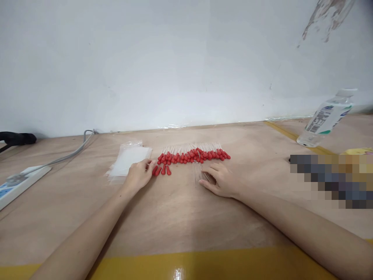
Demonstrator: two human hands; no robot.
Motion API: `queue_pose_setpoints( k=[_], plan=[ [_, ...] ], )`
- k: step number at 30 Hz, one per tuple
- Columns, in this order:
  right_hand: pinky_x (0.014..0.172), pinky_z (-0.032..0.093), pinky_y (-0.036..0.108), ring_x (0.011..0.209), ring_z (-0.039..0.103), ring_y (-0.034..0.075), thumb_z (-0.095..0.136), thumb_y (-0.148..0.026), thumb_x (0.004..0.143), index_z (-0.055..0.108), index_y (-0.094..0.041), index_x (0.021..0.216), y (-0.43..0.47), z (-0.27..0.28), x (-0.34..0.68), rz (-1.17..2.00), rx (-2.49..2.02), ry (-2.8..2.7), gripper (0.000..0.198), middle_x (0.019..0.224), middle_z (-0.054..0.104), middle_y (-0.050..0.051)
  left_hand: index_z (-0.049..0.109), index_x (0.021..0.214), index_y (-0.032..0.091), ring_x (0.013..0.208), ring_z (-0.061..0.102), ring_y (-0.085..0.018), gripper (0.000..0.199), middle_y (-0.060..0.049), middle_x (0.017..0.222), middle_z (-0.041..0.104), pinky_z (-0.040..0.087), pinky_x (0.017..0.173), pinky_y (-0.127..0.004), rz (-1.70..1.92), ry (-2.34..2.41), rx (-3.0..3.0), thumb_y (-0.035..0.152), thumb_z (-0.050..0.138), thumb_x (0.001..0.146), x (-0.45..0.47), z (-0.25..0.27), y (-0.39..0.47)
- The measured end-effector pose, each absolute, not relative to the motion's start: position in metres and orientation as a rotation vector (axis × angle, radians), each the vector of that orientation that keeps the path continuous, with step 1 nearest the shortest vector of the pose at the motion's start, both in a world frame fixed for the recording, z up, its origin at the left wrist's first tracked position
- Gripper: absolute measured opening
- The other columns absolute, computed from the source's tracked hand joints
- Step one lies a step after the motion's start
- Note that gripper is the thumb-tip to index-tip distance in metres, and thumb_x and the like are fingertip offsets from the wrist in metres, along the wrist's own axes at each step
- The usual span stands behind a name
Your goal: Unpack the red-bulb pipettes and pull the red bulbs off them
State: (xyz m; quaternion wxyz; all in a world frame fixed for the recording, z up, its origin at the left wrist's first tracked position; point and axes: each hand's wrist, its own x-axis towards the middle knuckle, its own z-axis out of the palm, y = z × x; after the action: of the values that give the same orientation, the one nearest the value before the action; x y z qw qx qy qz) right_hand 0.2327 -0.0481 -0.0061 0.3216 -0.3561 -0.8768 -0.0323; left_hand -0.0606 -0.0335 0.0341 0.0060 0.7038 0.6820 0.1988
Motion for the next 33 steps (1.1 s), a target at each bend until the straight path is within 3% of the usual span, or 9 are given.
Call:
queue_pose_setpoints(
  k=[6, 12, 18, 27, 33],
  plan=[
    [0.08, 0.038, 0.035, 0.092, 0.053, 0.021, 0.048, -0.051, 0.079, 0.057, -0.018, 0.1, -0.051, 0.0, 0.234, -0.067, -0.911, -2.394, 0.04, 0.094, 0.061, 0.008, 0.063, 0.087, 0.018, 0.072, 0.058, -0.019, 0.032, -0.006, 0.087, 0.061, 0.041, 0.071, -0.029, 0.797, 2.115, 2.362, 0.04, 0.041, 0.08, -0.056, 0.037, -0.033],
    [0.08, 0.038, 0.036, 0.093, 0.052, 0.021, 0.046, -0.049, 0.081, 0.052, -0.018, 0.11, -0.051, 0.0, 0.238, -0.076, -0.974, -2.327, 0.043, 0.103, 0.059, 0.009, 0.062, 0.082, 0.019, 0.091, 0.05, -0.024, 0.033, -0.007, 0.085, 0.053, 0.04, 0.081, -0.034, 0.852, 2.045, 2.448, 0.048, 0.048, 0.075, -0.039, 0.038, -0.011],
    [0.075, 0.04, 0.034, 0.084, 0.053, 0.019, 0.043, -0.041, 0.085, 0.054, -0.017, 0.105, -0.046, -0.006, 0.247, -0.05, -1.008, -2.267, 0.032, 0.092, 0.062, 0.008, 0.061, 0.072, 0.019, 0.095, 0.049, -0.028, 0.037, -0.008, 0.085, 0.052, 0.039, 0.083, -0.04, 0.75, 2.164, 2.338, 0.054, 0.051, 0.069, -0.021, 0.041, 0.014],
    [0.074, 0.039, 0.033, 0.081, 0.052, 0.018, 0.042, -0.038, 0.086, 0.056, -0.017, 0.099, -0.042, -0.009, 0.247, -0.022, -1.048, -2.227, 0.028, 0.086, 0.062, 0.006, 0.063, 0.072, 0.017, 0.094, 0.051, -0.027, 0.026, -0.01, 0.083, 0.055, 0.04, 0.084, -0.037, 0.886, 2.222, 2.222, 0.039, 0.049, 0.074, -0.025, 0.033, 0.024],
    [0.074, 0.04, 0.033, 0.081, 0.052, 0.018, 0.042, -0.036, 0.086, 0.056, -0.016, 0.097, -0.042, -0.009, 0.247, -0.02, -1.042, -2.214, 0.026, 0.085, 0.063, 0.006, 0.063, 0.071, 0.016, 0.093, 0.05, -0.028, 0.037, -0.009, 0.079, 0.053, 0.039, 0.085, -0.039, 0.913, 2.215, 2.212, 0.051, 0.052, 0.069, -0.027, 0.03, 0.021]
  ],
)
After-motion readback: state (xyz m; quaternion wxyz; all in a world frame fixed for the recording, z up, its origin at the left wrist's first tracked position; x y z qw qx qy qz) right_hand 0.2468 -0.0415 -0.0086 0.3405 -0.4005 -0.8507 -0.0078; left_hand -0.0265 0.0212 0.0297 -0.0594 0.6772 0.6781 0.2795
